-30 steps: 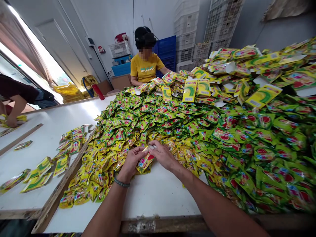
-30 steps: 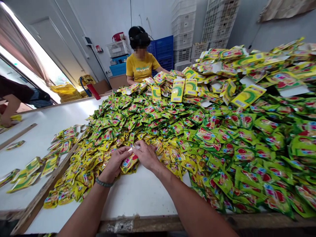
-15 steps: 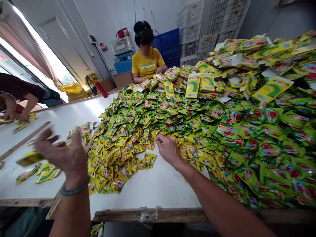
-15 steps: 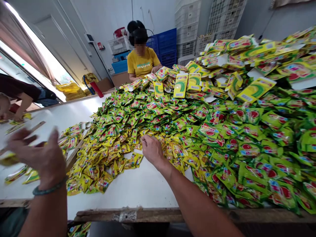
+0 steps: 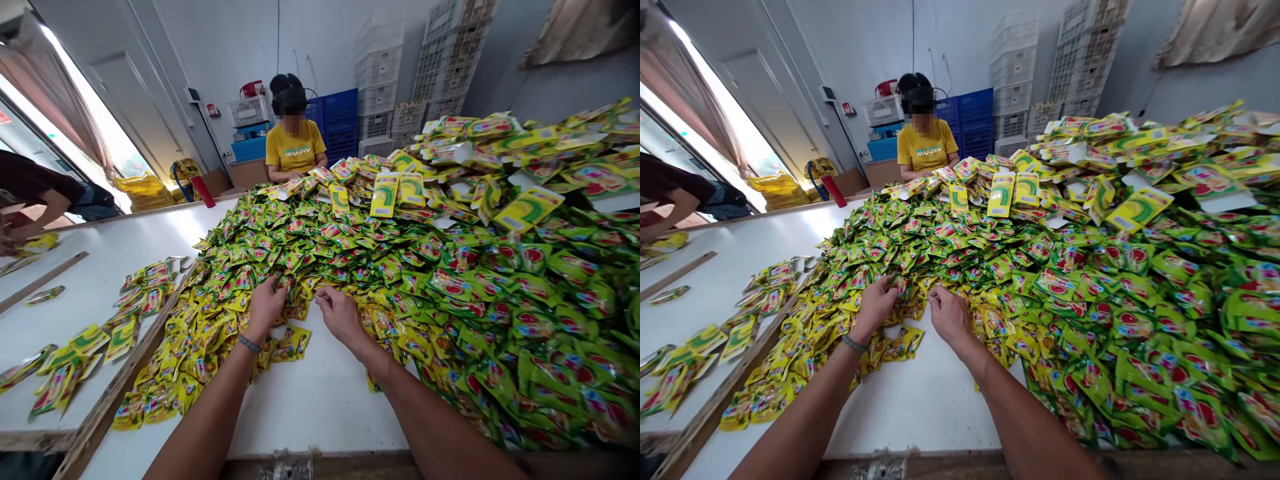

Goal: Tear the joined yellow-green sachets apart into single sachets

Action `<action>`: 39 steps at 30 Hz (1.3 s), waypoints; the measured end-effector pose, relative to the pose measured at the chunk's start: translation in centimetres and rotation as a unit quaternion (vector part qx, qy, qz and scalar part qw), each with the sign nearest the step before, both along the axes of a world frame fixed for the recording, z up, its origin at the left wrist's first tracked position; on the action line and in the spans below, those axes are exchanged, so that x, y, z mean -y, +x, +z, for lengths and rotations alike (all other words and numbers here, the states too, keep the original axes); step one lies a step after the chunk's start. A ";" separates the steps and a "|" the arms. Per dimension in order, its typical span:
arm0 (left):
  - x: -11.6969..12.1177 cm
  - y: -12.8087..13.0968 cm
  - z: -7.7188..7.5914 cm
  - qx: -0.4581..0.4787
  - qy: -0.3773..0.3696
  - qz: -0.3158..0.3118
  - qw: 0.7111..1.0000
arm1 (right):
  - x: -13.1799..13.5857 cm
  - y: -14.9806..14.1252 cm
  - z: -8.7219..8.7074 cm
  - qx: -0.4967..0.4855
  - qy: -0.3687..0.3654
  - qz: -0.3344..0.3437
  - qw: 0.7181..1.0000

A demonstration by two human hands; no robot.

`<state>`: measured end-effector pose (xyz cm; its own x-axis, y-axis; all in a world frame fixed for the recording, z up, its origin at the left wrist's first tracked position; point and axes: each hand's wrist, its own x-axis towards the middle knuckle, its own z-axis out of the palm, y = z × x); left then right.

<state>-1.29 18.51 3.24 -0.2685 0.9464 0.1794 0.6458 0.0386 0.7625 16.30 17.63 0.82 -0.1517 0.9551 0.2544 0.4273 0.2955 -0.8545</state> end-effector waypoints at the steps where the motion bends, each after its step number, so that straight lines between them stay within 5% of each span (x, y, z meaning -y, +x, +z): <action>1: 0.6 -0.3 0.1 0.101 -0.009 -0.022 0.995 | 0.0 -0.2 0.1 -0.034 -0.025 0.006 0.999; 3: 1.9 -0.3 0.1 0.264 -0.047 -0.081 0.960 | 0.1 -0.5 0.3 -0.095 -0.070 0.039 0.992; 6: 3.9 0.5 0.2 0.317 -0.080 -0.126 0.937 | 0.3 -1.0 0.1 -0.111 -0.091 0.098 0.985; 10: 6.1 0.6 0.5 0.219 -0.067 -0.116 0.967 | 0.1 -0.8 -0.3 -0.079 -0.087 0.109 0.987; 13: 7.9 -0.5 0.4 -0.016 -0.056 -0.131 0.990 | -0.1 -0.4 0.0 -0.033 -0.071 0.062 0.995; 15: 9.2 -1.2 -0.1 -0.165 -0.057 -0.179 0.968 | 0.0 -0.2 0.3 0.008 -0.058 0.041 0.997; 18: 10.1 -1.4 -1.3 -0.258 -0.071 -0.218 0.938 | 0.2 -0.1 0.3 0.064 -0.041 0.037 0.996; 25: 8.7 -0.4 -1.6 -0.228 -0.094 -0.140 0.959 | 0.3 0.7 -0.5 0.249 -0.036 0.049 0.967; 31: 9.2 1.0 -0.4 -0.246 -0.042 -0.100 0.963 | 0.0 0.8 -0.1 0.239 0.069 0.014 0.968; 39: 8.4 6.2 -2.1 -0.207 -0.114 -0.167 0.957 | -0.5 1.3 0.6 0.180 0.019 -0.001 0.983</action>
